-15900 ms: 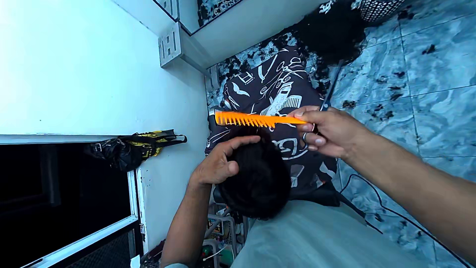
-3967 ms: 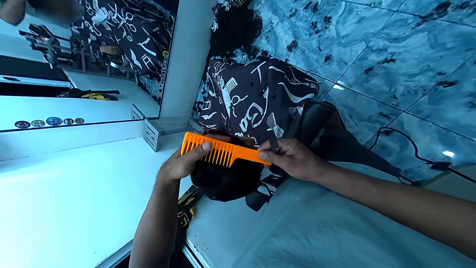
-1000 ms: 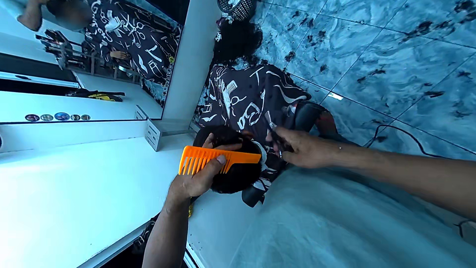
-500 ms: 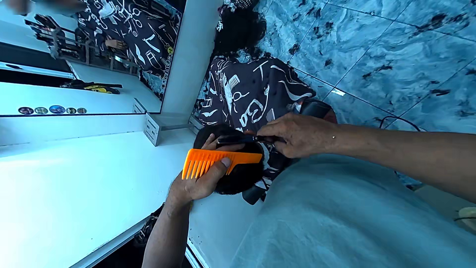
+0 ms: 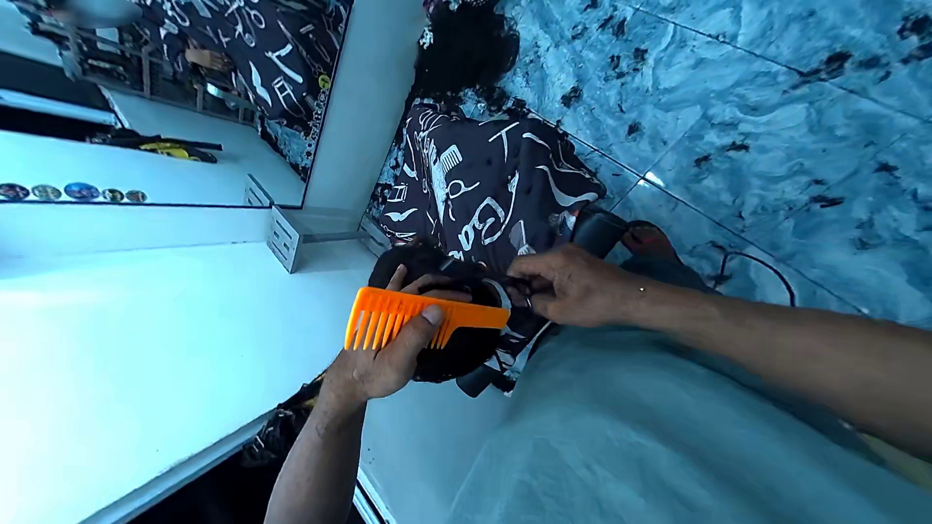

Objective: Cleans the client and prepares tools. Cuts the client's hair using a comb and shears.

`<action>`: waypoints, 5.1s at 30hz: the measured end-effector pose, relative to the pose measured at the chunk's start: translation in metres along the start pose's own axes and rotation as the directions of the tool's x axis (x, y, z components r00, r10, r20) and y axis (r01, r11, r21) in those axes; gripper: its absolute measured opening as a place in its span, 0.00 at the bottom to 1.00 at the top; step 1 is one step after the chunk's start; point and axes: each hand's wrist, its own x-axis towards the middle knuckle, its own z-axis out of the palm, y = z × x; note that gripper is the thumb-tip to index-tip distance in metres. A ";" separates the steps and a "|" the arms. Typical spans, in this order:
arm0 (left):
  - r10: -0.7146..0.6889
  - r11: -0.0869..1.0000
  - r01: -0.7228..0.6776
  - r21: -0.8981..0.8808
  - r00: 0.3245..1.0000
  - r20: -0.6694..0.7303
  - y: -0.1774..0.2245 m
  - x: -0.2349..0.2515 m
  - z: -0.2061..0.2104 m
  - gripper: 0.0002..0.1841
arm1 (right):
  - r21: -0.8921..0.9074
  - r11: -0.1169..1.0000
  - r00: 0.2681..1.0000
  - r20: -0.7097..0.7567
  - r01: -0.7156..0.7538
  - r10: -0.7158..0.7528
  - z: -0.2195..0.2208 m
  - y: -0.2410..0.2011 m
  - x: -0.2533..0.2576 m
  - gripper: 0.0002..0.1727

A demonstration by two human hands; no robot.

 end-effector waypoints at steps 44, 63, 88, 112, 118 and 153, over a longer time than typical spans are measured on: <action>0.035 0.863 -0.127 0.488 0.981 0.193 0.000 -0.007 0.011 0.53 | 0.975 0.191 0.966 0.059 -0.110 0.252 0.064 0.029 -0.038 0.15; 0.012 0.971 -0.014 0.240 1.000 0.009 -0.003 -0.020 0.023 0.23 | -0.336 0.925 0.979 0.155 0.175 -0.129 0.006 -0.007 0.002 0.26; -0.003 0.998 0.011 0.056 0.990 -0.138 0.001 -0.018 0.038 0.37 | 0.487 0.854 0.980 0.161 -0.185 0.121 0.012 0.014 -0.016 0.13; 0.114 0.636 -0.067 0.769 0.993 -0.007 -0.049 -0.080 0.039 0.16 | 0.723 0.678 0.989 0.041 -0.130 0.145 0.104 0.080 -0.048 0.12; 0.054 0.578 -0.245 0.778 0.963 0.263 -0.011 -0.011 0.037 0.40 | 0.918 0.300 0.952 0.191 -0.260 0.241 0.089 0.064 -0.060 0.12; 0.163 0.913 -0.179 0.366 0.984 0.075 -0.023 -0.023 0.039 0.26 | -0.266 0.953 0.986 0.123 0.143 -0.113 0.028 0.012 -0.025 0.18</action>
